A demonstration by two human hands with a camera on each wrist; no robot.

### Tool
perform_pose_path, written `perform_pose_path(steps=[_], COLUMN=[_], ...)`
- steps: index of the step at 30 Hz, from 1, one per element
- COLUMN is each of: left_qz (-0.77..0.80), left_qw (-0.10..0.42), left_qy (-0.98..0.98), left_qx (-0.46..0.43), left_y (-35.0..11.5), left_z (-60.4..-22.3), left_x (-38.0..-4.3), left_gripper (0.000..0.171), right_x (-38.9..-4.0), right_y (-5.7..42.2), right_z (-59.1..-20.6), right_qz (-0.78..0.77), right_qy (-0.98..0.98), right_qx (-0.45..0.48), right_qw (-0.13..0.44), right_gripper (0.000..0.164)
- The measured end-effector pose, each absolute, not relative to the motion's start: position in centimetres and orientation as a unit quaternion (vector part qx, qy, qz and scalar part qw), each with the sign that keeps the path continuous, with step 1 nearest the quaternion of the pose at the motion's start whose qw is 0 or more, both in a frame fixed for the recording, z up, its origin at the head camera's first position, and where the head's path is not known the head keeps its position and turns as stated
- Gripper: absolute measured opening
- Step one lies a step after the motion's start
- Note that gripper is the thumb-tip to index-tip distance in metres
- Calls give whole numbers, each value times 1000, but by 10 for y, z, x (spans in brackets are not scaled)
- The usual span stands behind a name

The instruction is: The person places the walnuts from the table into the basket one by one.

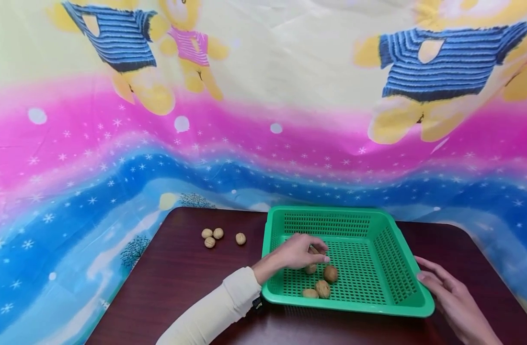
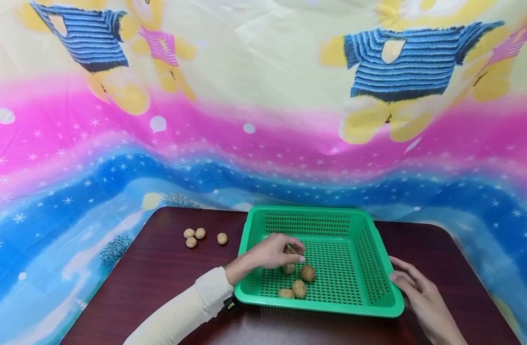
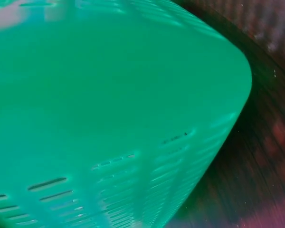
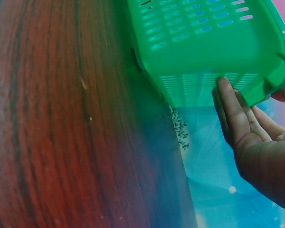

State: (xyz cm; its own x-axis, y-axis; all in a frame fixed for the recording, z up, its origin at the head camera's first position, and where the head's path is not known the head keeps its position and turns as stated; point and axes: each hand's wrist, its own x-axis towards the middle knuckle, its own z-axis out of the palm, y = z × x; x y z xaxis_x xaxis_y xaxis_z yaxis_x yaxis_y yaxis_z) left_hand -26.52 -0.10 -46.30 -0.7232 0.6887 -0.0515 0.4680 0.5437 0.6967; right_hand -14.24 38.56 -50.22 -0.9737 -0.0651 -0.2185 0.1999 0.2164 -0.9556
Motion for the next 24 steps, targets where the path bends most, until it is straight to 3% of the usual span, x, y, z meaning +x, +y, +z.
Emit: perform_pose_path(steps=[13, 24], left_qz=[370, 483], left_qw=[161, 59], left_qy=[857, 831], left_qx=[320, 270], left_y=[-2, -61], left_z=[-459, -424], left_x=[-265, -272], left_gripper=[37, 36], right_x=[-139, -140], right_y=[388, 386], right_z=[-505, -503], right_qz=[-633, -638], right_qy=[765, 762], right_qx=[50, 47], right_qw=[105, 103], right_gripper=[59, 54])
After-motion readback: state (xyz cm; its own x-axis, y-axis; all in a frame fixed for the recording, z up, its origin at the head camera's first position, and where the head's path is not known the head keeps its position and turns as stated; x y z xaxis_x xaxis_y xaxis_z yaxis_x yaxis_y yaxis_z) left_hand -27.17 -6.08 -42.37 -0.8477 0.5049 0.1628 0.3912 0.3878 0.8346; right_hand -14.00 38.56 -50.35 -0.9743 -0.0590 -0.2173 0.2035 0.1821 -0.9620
